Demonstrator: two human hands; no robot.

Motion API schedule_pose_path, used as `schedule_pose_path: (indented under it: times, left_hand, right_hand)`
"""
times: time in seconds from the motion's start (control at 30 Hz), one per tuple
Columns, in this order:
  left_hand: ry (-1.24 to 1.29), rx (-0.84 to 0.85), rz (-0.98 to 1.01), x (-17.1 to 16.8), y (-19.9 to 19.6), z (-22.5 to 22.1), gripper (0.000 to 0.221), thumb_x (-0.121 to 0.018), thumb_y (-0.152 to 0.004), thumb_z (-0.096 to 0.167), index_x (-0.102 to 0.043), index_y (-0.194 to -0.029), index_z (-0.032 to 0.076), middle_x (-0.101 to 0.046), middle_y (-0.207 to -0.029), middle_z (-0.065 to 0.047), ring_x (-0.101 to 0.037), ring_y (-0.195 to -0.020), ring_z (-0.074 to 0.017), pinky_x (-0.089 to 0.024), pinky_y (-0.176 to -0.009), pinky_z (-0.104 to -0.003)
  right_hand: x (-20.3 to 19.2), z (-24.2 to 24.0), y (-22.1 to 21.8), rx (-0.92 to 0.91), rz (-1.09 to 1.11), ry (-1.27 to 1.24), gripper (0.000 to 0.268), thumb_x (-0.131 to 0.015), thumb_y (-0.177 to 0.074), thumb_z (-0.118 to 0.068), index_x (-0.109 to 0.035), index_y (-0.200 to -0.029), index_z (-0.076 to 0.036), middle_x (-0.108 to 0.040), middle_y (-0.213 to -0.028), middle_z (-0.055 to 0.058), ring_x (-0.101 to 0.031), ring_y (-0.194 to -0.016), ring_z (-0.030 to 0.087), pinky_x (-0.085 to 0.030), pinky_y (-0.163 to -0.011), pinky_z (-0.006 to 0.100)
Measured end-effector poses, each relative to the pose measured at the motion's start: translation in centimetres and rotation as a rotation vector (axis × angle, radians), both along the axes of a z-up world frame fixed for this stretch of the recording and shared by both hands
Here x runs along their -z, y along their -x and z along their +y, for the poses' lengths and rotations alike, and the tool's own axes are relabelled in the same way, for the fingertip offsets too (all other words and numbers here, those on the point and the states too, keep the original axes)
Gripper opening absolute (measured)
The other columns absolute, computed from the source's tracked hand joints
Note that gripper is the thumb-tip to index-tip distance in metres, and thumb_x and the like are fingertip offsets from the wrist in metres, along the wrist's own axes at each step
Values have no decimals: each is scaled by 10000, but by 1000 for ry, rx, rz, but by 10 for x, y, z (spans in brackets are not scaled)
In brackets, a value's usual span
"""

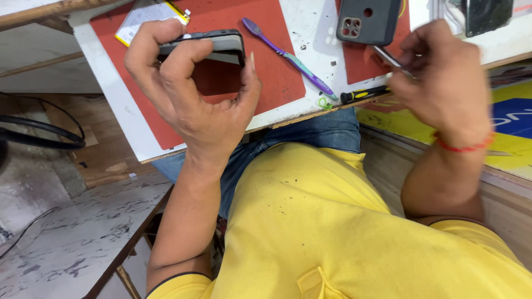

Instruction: The person disassembles a smartphone, removes the battery, and cleans the motherboard with a toothbrush. They then handle the phone casing and use tweezers to adjust internal components.

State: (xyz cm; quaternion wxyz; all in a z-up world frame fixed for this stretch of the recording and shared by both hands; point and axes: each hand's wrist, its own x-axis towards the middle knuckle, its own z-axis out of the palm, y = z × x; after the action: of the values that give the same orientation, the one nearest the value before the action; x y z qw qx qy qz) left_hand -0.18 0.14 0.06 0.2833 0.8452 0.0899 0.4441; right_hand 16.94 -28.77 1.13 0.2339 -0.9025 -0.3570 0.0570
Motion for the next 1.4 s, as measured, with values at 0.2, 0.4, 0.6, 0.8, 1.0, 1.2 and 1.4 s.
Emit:
schedule_pose_path:
  times: [0.2,0.4,0.6,0.8,1.0,1.2,1.4]
  left_hand:
    - [-8,10,3,2,2,0,562,-956,-964,97,-501,-1292,114,-383,-1387,-90,-453,-1255,-248,-443,-1014,-387]
    - [-42,25,32,-4,7,-1,538,-940,-977,103,-494,-1278,81,-387,-1364,-124,-453,-1219,-276,-450,-1003,-407]
    - [-29,25,37,0,8,-1,524,-916,-974,130,-493,-1282,92,-378,-1311,-124,-455,-1244,-275,-456,-976,-379]
    - [-60,-64,42,-3,5,-4,568,-946,-935,137,-501,-1287,113,-406,-1409,-92,-462,-1287,-285,-472,-1066,-416]
    - [46,-40,2,10,-1,-10,572,-928,-928,80,-511,-1316,133,-394,-1438,-90,-512,-1278,-249,-522,-978,-360]
    - [80,-43,-13,9,-4,-13,615,-929,-922,63,-490,-1341,163,-376,-1413,-62,-513,-1282,-235,-538,-996,-343]
    - [118,-18,-10,10,-5,-12,616,-919,-932,48,-490,-1353,181,-354,-1434,-43,-544,-1251,-208,-527,-955,-320]
  right_hand:
    - [-7,-65,7,196,213,-377,155,-602,-1132,-59,-580,-1257,28,-666,-1133,72,-683,-1017,134,-557,-932,235]
    - [-27,-50,17,44,51,-483,163,-641,-1107,-7,-557,-1236,44,-636,-1122,85,-670,-998,148,-544,-895,257]
    - [-11,12,9,-173,-91,-192,112,-851,-991,-62,-748,-1012,-22,-685,-861,95,-689,-750,204,-529,-660,302]
    - [-28,22,13,-36,218,-121,156,-744,-977,-157,-726,-1007,-5,-725,-885,91,-711,-746,181,-544,-660,310]
    - [-21,42,19,-326,227,-736,315,-640,-1019,-213,-713,-1096,84,-722,-1003,208,-727,-813,211,-575,-726,248]
    - [-7,95,41,-452,341,-877,232,-698,-1050,-113,-666,-1177,79,-716,-1056,184,-754,-927,214,-635,-810,257]
    - [-13,114,47,-451,116,-863,196,-723,-1058,3,-655,-1219,91,-716,-1059,235,-752,-940,252,-622,-822,288]
